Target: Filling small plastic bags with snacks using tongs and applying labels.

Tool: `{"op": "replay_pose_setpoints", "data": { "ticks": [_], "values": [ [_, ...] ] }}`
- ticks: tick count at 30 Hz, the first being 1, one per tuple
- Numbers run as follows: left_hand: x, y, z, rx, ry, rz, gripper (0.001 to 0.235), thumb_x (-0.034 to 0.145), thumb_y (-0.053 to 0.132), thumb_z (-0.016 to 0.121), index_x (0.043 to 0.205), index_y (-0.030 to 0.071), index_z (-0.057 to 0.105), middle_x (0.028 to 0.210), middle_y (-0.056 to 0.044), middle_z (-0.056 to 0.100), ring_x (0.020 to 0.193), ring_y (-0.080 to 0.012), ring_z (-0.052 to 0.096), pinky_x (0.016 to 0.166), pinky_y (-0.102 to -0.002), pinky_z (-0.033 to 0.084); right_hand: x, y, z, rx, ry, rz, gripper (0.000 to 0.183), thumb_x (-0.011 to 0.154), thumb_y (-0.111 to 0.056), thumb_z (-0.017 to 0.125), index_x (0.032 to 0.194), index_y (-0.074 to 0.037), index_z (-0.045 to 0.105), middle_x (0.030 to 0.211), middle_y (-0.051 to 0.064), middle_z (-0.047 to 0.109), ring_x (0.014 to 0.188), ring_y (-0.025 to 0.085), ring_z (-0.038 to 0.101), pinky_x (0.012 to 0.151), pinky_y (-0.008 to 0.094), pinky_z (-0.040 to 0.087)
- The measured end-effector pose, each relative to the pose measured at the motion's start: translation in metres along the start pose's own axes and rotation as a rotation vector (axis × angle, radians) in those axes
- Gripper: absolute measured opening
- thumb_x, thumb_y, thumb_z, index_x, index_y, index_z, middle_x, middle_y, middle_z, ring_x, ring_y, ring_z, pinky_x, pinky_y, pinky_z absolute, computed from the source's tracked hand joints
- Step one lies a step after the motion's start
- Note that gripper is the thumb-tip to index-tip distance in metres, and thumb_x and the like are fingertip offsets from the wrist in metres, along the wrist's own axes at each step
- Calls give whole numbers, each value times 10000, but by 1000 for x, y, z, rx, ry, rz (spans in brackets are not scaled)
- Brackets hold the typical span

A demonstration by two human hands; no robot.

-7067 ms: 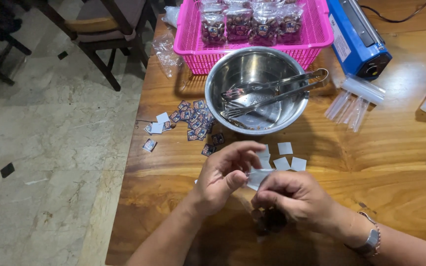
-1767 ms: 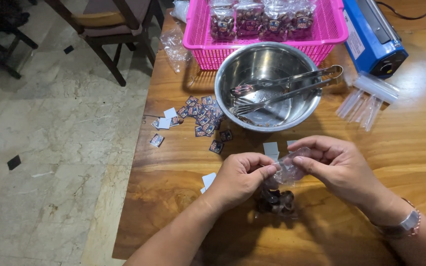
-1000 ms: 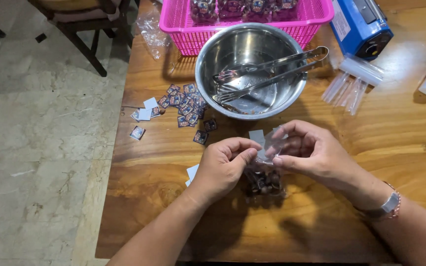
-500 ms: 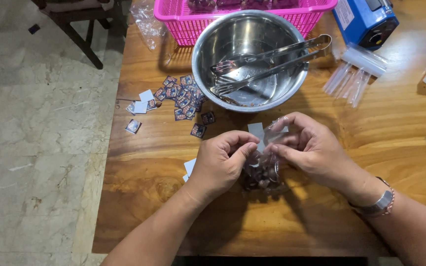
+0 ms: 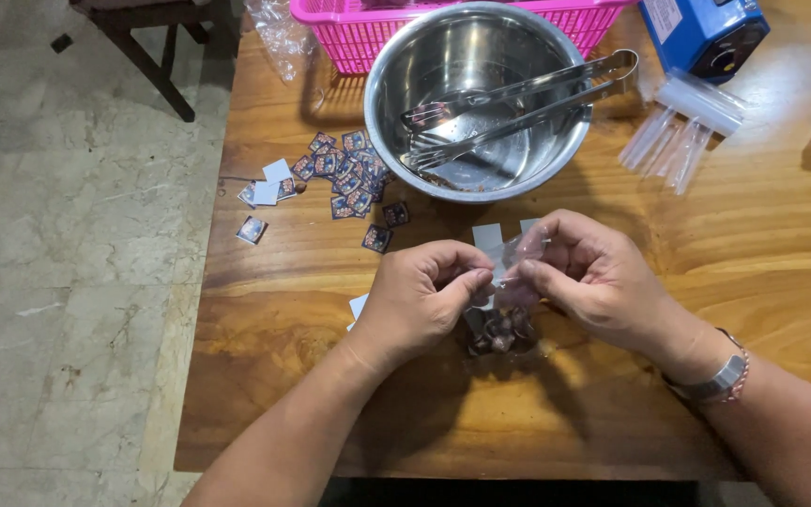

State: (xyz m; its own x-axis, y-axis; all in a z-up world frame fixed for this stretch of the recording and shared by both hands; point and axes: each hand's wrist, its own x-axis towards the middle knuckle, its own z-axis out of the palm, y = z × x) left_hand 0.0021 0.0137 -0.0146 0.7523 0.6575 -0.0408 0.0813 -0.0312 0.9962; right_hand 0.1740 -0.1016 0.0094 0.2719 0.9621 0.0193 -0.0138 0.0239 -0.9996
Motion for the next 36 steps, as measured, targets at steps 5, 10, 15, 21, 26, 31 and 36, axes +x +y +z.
{"op": "replay_pose_setpoints", "data": {
  "ticks": [5, 10, 15, 21, 26, 31, 36],
  "values": [
    [0, 2, 0, 29, 5, 4, 89, 932, 79, 704, 974, 85, 783, 711, -77, 776, 721, -107, 734, 710, -274, 616, 2, 6, -1, -39, 2, -18, 194, 873, 35, 733, 1046, -12, 660, 702, 134, 730, 582, 109, 656, 516, 259, 575],
    [0, 1, -3, 24, -9, -25, 100, 939, 94, 706, 982, 111, 795, 728, -67, 784, 745, -106, 744, 732, -270, 616, 2, 5, 7, -100, 44, -91, 52, 935, 17, 677, 947, -28, 701, 561, 78, 659, 471, 50, 533, 400, 191, 462],
    [5, -5, -3, -61, -25, -45, 133, 963, 100, 675, 1029, 111, 790, 803, -73, 799, 818, -100, 737, 784, -290, 620, 2, 14, -1, -76, 36, -92, 134, 920, 28, 669, 1036, -23, 713, 561, 82, 648, 482, 58, 535, 410, 202, 479],
    [8, -19, -5, -361, -100, -99, 225, 986, 57, 628, 1165, -1, 752, 966, -143, 789, 891, -153, 729, 793, -302, 627, 1, 20, -14, -130, 0, -143, 283, 832, 162, 573, 892, 2, 799, 729, 130, 766, 674, 98, 632, 609, 305, 593],
    [11, -21, -11, -399, -120, -113, 276, 973, 14, 552, 1174, -29, 736, 963, -137, 775, 901, -165, 741, 773, -290, 639, -1, 5, -5, -196, -55, -232, 265, 826, 144, 603, 869, -7, 817, 805, 141, 779, 715, 134, 692, 666, 332, 613],
    [4, -7, -9, -336, -124, -97, 263, 957, 85, 622, 1172, -23, 728, 930, -183, 785, 857, -163, 747, 720, -262, 635, 0, -10, -2, -303, -127, -344, 244, 858, 77, 598, 899, -32, 812, 801, 121, 747, 693, 155, 701, 667, 327, 609],
    [3, -5, -4, -136, -27, -70, 136, 920, 104, 714, 1026, 60, 788, 774, -91, 782, 737, -113, 739, 706, -253, 631, 0, 1, -7, -330, -194, -410, 227, 883, -80, 642, 1015, -12, 813, 929, 147, 787, 815, 197, 775, 711, 357, 620]
  ]
}}
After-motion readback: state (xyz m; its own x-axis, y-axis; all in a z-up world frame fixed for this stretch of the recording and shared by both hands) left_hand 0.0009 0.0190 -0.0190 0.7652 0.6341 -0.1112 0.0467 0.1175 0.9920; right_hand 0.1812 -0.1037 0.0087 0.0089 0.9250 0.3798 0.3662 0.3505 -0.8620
